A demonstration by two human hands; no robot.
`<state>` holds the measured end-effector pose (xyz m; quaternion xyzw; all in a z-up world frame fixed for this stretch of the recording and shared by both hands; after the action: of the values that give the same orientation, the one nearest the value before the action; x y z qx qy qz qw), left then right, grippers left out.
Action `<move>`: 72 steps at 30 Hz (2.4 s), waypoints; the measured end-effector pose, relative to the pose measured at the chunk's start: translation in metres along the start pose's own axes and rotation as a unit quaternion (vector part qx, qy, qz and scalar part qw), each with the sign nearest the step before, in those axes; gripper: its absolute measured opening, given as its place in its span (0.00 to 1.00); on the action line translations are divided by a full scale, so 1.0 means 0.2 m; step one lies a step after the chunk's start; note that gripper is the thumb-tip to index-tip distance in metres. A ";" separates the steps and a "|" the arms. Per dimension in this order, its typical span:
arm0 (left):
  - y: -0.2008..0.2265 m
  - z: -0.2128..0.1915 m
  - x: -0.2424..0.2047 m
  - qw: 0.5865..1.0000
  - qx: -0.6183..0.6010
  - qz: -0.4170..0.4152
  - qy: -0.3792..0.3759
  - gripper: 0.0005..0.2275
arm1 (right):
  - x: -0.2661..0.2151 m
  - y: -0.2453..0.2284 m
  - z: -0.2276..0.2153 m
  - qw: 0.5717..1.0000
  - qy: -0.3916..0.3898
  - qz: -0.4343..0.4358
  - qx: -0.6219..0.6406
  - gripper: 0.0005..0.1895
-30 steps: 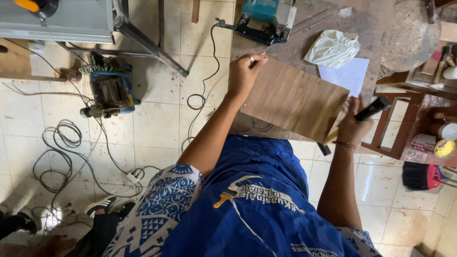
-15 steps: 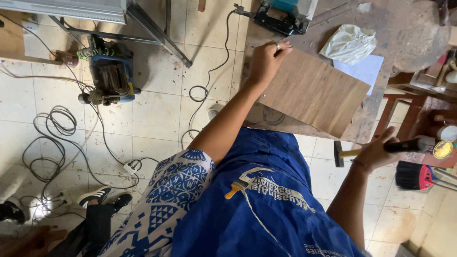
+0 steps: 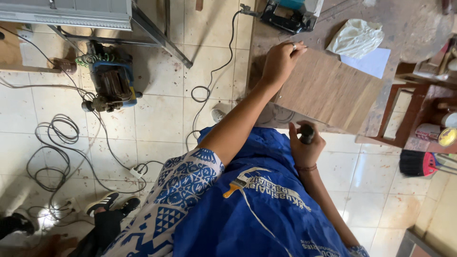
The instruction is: The person assembles a wood box by aligning wood pieces, hammering nails to join them, and testing the fit of the box components.
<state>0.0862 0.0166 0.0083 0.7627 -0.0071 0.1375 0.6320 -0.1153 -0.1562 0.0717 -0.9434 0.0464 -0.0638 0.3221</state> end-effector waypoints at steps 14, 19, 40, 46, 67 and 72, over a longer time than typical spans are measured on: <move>-0.11 0.02 0.02 0.996 0.075 0.037 0.025 0.03 | 0.04 -0.09 0.26 0.984 0.119 -0.109 0.073 0.22; -0.04 -0.01 0.02 0.996 0.069 0.052 0.025 0.01 | 0.05 -0.16 0.27 0.981 0.152 -0.097 0.072 0.18; -0.01 0.00 0.05 0.992 -0.010 0.103 -0.070 0.04 | -0.06 -0.16 0.46 0.947 0.286 0.032 -0.140 0.16; -0.02 -0.01 0.06 0.992 -0.013 0.106 -0.064 0.03 | -0.06 -0.18 0.48 0.941 0.302 0.036 -0.148 0.17; 0.07 -0.10 0.08 0.991 -0.012 0.112 -0.073 0.04 | -0.06 -0.33 0.35 0.954 0.297 0.018 -0.025 0.13; 0.06 -0.11 0.09 0.990 -0.003 0.115 -0.075 0.04 | -0.18 -0.06 0.17 0.907 0.335 0.146 0.209 0.17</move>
<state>0.0960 0.0382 0.0274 0.7629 -0.1427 0.1517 0.6120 -0.1447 -0.1218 0.0490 -0.7602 0.2742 -0.3365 0.4833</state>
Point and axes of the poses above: each hand's wrist, its own x-axis towards the middle knuckle, its own z-axis out of the palm, y = z × x, the point moved 8 cm from there along x, towards the middle knuckle, and after that the axes turned 7 degrees about -x, right-handed, at the moved point
